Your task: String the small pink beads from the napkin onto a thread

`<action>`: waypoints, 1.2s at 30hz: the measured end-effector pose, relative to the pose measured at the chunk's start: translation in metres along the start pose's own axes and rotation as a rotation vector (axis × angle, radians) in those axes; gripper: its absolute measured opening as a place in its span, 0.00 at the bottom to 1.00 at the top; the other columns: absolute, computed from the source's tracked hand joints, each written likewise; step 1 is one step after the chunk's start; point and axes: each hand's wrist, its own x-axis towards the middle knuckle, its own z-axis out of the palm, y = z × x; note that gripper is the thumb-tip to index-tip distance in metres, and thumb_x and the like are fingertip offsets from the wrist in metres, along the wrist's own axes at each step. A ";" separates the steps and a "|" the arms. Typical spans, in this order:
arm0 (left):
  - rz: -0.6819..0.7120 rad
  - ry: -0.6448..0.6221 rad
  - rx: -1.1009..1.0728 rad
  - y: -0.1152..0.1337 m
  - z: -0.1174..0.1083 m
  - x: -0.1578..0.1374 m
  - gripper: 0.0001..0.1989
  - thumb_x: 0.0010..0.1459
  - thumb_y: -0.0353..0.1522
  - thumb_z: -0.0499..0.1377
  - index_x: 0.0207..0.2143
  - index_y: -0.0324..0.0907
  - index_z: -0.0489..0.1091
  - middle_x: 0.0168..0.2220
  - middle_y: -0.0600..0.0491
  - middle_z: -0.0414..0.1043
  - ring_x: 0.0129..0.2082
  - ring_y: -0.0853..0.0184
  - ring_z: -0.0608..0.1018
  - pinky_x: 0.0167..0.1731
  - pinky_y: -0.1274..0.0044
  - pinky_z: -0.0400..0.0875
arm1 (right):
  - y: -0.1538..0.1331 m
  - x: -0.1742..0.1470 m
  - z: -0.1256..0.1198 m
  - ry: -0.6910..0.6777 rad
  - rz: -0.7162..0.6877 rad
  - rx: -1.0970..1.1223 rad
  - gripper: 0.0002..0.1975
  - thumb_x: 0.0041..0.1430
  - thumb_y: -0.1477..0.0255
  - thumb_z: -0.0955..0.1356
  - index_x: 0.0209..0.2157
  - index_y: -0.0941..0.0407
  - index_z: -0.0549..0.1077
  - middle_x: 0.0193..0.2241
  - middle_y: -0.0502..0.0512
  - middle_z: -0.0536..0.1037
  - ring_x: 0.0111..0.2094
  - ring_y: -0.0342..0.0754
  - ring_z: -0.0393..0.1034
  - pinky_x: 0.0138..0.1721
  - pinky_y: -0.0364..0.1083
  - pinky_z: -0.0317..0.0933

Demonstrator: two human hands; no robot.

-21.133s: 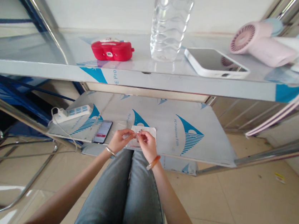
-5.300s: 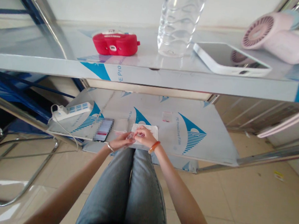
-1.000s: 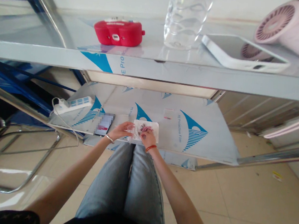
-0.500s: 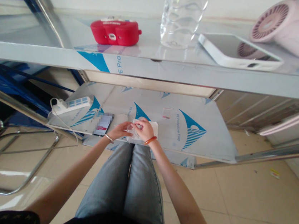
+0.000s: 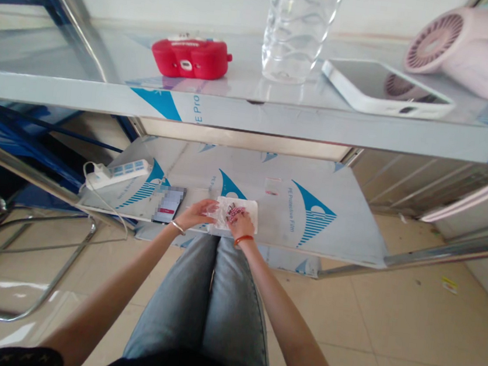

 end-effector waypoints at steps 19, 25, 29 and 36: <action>-0.041 0.029 0.267 0.007 0.008 -0.004 0.30 0.39 0.33 0.68 0.48 0.40 0.66 0.47 0.47 0.70 0.46 0.60 0.71 0.45 0.69 0.66 | -0.055 0.007 -0.045 0.237 -0.259 0.390 0.12 0.55 0.62 0.67 0.28 0.56 0.75 0.27 0.53 0.72 0.29 0.45 0.67 0.33 0.44 0.63; -0.022 0.056 0.226 0.005 -0.001 -0.006 0.30 0.38 0.34 0.69 0.46 0.41 0.67 0.44 0.49 0.71 0.44 0.62 0.72 0.44 0.70 0.67 | -0.045 0.017 -0.043 0.266 -0.240 0.332 0.11 0.57 0.66 0.65 0.31 0.56 0.76 0.30 0.55 0.72 0.32 0.45 0.68 0.35 0.44 0.64; -0.028 0.061 0.212 0.004 -0.007 -0.010 0.29 0.38 0.35 0.69 0.45 0.40 0.67 0.42 0.49 0.71 0.43 0.63 0.73 0.45 0.71 0.67 | -0.015 0.022 -0.023 0.129 -0.161 0.179 0.06 0.51 0.73 0.68 0.32 0.58 0.77 0.32 0.56 0.71 0.30 0.45 0.67 0.37 0.45 0.64; -0.087 0.059 0.208 0.007 -0.007 -0.015 0.31 0.36 0.35 0.69 0.46 0.40 0.67 0.45 0.47 0.70 0.46 0.60 0.72 0.46 0.69 0.66 | 0.010 0.016 0.005 -0.068 -0.193 0.004 0.12 0.50 0.75 0.69 0.38 0.55 0.78 0.38 0.58 0.72 0.42 0.51 0.66 0.46 0.49 0.61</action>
